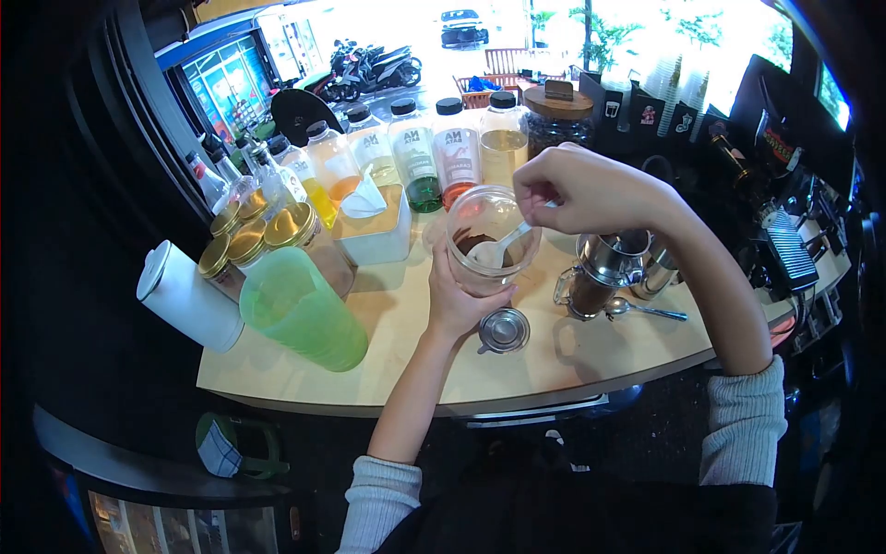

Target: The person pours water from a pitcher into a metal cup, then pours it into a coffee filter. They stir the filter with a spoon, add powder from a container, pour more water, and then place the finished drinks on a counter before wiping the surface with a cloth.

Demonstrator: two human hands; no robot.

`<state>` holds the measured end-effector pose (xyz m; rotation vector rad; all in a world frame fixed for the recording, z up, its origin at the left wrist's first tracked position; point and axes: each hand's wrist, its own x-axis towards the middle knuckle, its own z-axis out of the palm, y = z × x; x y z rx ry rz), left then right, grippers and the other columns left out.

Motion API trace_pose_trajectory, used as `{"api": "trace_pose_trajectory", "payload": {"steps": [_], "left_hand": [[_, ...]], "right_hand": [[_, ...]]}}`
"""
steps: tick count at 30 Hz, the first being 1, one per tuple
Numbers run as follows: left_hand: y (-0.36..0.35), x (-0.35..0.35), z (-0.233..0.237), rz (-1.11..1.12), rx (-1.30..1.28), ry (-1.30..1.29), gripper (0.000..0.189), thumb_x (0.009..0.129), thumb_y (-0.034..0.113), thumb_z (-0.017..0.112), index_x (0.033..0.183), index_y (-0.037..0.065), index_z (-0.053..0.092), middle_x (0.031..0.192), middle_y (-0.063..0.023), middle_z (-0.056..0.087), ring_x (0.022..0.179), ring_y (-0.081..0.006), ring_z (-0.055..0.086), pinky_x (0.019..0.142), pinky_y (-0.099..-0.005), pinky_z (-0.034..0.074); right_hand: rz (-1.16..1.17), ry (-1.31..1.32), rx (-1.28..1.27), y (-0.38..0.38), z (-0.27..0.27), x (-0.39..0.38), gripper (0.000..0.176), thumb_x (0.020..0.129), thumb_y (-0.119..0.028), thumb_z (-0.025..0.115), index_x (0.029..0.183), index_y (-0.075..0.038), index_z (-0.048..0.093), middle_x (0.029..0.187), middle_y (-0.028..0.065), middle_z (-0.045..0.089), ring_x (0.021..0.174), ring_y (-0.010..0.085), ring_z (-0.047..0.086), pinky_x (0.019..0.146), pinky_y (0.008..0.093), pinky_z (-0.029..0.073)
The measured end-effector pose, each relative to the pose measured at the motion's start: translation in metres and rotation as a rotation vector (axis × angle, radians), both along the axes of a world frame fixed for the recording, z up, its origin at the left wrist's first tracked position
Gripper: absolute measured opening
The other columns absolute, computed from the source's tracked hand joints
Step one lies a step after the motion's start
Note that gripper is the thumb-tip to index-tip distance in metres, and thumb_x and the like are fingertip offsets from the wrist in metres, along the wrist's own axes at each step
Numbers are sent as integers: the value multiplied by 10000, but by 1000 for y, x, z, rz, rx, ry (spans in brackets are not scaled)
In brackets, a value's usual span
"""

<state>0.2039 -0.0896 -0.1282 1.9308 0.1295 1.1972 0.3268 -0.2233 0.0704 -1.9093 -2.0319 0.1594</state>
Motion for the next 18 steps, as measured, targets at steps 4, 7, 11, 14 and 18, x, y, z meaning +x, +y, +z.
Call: {"api": "trace_pose_trajectory", "payload": {"steps": [4,7,11,14,18], "left_hand": [[-1,0,0,15,-3,-26,965,502,203,885,1282,45,341,1195,-161,533,1097,-285,554,931,-375,464],[-3,-1,3,10,0,-16,959,506,194,884,1282,46,341,1199,-161,531,1103,-286,550,936,-375,460],[-4,-2,3,-7,-17,-16,954,511,175,880,1285,46,338,1202,-159,527,1113,-283,542,945,-375,453],[-3,0,0,-12,6,-35,958,510,161,878,1290,46,335,1200,-159,527,1115,-278,540,947,-375,452],[-4,0,-1,-1,6,-25,967,506,150,878,1295,46,330,1198,-158,527,1115,-278,539,950,-374,450]], "right_hand": [[-63,115,62,-11,-6,13,123,731,-87,600,691,17,549,570,26,455,544,101,417,532,266,369],[-117,126,59,-22,-4,14,122,735,-93,604,695,11,555,582,7,461,560,82,417,535,253,366],[-117,158,85,-28,-9,18,118,742,-89,603,706,13,557,585,6,463,565,77,418,535,243,363],[-77,178,56,-32,-12,16,105,749,-81,596,716,12,561,589,1,465,568,74,420,536,238,362],[-48,213,58,-35,-14,12,94,752,-75,589,724,10,562,598,4,482,575,67,430,544,231,366]]}}
